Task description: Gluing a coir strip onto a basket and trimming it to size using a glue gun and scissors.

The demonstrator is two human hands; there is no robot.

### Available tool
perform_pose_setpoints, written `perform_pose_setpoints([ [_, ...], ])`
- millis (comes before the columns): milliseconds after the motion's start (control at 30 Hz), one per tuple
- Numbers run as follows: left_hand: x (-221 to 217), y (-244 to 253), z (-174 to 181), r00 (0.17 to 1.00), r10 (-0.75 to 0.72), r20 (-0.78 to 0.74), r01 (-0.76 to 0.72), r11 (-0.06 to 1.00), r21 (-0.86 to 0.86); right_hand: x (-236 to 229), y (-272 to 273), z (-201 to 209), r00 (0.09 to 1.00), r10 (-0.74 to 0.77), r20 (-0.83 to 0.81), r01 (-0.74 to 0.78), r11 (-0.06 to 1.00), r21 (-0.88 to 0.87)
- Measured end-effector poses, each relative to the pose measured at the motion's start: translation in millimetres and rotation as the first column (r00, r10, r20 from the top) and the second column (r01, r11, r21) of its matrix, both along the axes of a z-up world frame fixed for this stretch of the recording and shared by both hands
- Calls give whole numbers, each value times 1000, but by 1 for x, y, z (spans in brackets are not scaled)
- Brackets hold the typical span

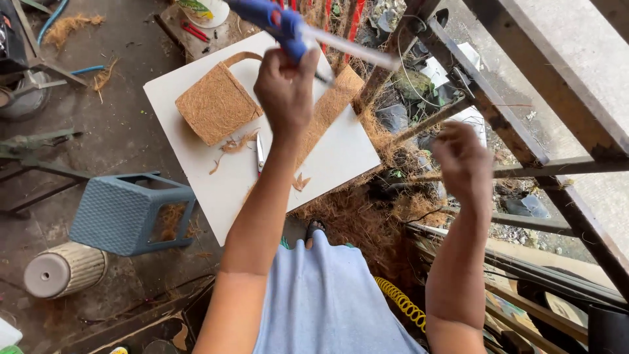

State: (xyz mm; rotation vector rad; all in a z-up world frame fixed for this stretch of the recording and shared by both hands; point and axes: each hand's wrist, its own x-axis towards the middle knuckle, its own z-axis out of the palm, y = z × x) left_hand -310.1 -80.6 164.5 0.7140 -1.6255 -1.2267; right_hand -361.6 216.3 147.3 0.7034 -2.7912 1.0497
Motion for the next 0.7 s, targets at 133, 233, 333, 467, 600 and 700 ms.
perform_pose_setpoints([
  [133,46,28,-59,964,-114,242,135,988,-72,46,-6,-50,774,198,601,-162,980,-115],
  [233,79,67,-116,902,-283,327,262,959,105,87,-23,-82,664,174,727,-9,974,-225],
  [333,86,91,-161,852,-394,344,370,919,136,103,-42,-120,686,223,693,74,926,-370],
  [467,73,105,-230,825,-412,387,369,911,182,91,-59,-200,797,182,575,69,920,-387],
  [600,53,103,-289,710,-506,490,392,862,322,76,-70,-248,770,37,637,206,930,-303],
  [700,51,110,-349,685,-483,545,392,875,283,74,-75,-273,753,38,657,202,937,-286],
])
